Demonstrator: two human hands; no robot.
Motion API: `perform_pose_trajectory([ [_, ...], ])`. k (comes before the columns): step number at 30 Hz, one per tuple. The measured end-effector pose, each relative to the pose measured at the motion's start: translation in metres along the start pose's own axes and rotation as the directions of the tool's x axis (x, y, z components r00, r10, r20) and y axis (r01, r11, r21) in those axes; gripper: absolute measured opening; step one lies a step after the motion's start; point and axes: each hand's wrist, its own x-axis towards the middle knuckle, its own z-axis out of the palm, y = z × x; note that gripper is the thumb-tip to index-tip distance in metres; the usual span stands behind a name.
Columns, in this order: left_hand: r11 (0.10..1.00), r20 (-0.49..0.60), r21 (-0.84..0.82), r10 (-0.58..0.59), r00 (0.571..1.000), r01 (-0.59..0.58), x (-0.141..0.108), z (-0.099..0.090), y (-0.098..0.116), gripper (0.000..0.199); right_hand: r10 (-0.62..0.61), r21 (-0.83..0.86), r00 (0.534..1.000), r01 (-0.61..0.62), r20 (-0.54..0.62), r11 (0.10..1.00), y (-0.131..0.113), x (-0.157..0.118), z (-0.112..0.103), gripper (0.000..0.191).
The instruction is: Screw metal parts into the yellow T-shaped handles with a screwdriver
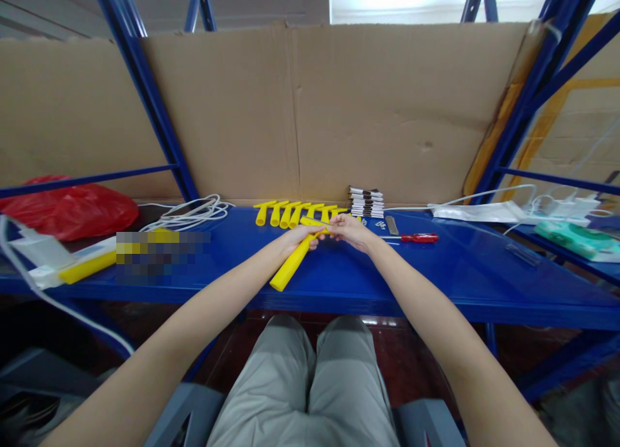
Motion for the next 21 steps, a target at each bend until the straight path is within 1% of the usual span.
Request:
perform_pose_trajectory([
  [6,0.998,-0.033,0.022,0.058,0.998,-0.057,0.0018,0.0,-0.0008,0.014,0.071,0.052,0.996,-0.069,-0.046,0.996,-0.0001,-0.0001,0.0006,0.025],
  [9,0.996,-0.039,0.016,0.091,0.995,-0.09,0.0019,0.0003,-0.0008,0.015,0.13,0.077,0.992,-0.129,-0.002,0.989,-0.0018,-0.0013,0.0015,0.015],
  [11,0.994,-0.049,0.007,0.108,0.993,-0.107,0.0022,0.0004,-0.0008,0.015,0.161,0.093,0.986,-0.164,0.033,0.982,-0.0033,-0.0023,0.002,0.012],
  [16,0.993,-0.073,-0.015,0.115,0.991,-0.116,0.0051,-0.0011,-0.0007,0.011,0.164,0.158,0.984,-0.173,0.073,0.972,-0.0059,-0.0055,0.003,0.015],
  [21,0.989,-0.084,-0.031,0.14,0.987,-0.143,0.006,-0.001,-0.001,0.014,0.182,0.113,0.98,-0.191,0.086,0.975,-0.0079,-0.0073,0.0062,0.02],
])
